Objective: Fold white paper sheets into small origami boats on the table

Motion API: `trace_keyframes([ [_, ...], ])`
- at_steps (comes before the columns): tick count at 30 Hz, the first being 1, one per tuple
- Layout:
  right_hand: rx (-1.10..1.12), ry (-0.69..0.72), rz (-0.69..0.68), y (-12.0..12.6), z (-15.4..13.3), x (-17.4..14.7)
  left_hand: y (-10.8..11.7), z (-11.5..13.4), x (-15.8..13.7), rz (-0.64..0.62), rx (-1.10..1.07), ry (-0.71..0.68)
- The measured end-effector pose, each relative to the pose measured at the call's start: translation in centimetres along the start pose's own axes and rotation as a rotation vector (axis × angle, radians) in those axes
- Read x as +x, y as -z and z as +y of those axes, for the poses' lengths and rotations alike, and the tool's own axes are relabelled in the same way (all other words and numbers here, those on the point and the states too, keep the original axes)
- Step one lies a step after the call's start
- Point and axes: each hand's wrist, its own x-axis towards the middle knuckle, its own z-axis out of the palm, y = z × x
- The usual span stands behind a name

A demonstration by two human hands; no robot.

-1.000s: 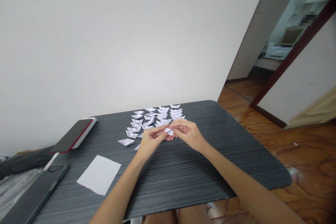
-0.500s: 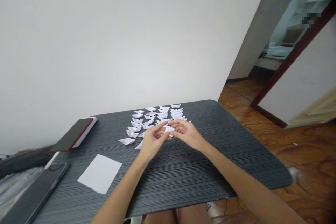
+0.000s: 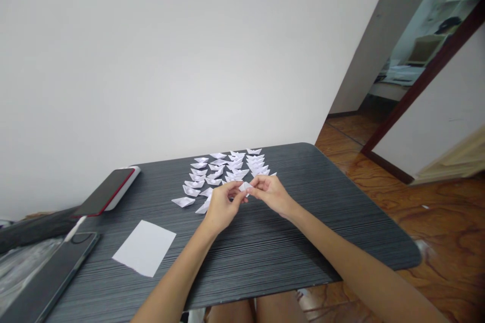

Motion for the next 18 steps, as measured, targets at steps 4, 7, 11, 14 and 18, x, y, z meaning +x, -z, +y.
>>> trace_keyframes([
  [4,-0.058,0.056,-0.051,0.0,-0.3,-0.2,0.1,0.1,0.0,-0.015,0.075,-0.024],
  [7,-0.166,0.097,-0.065,0.1,-0.7,-0.3,0.3,0.3,0.0,-0.049,0.035,-0.004],
  [11,-0.278,0.151,-0.069,0.2,-0.7,-0.4,0.5,0.8,-0.3,-0.036,0.099,-0.046],
  [14,-0.275,0.156,-0.098,0.2,-0.5,-0.4,0.4,1.1,-0.6,-0.011,0.233,-0.113],
  [18,-0.255,0.147,-0.124,0.2,-0.6,-0.4,0.2,1.1,-0.8,0.014,0.319,-0.148],
])
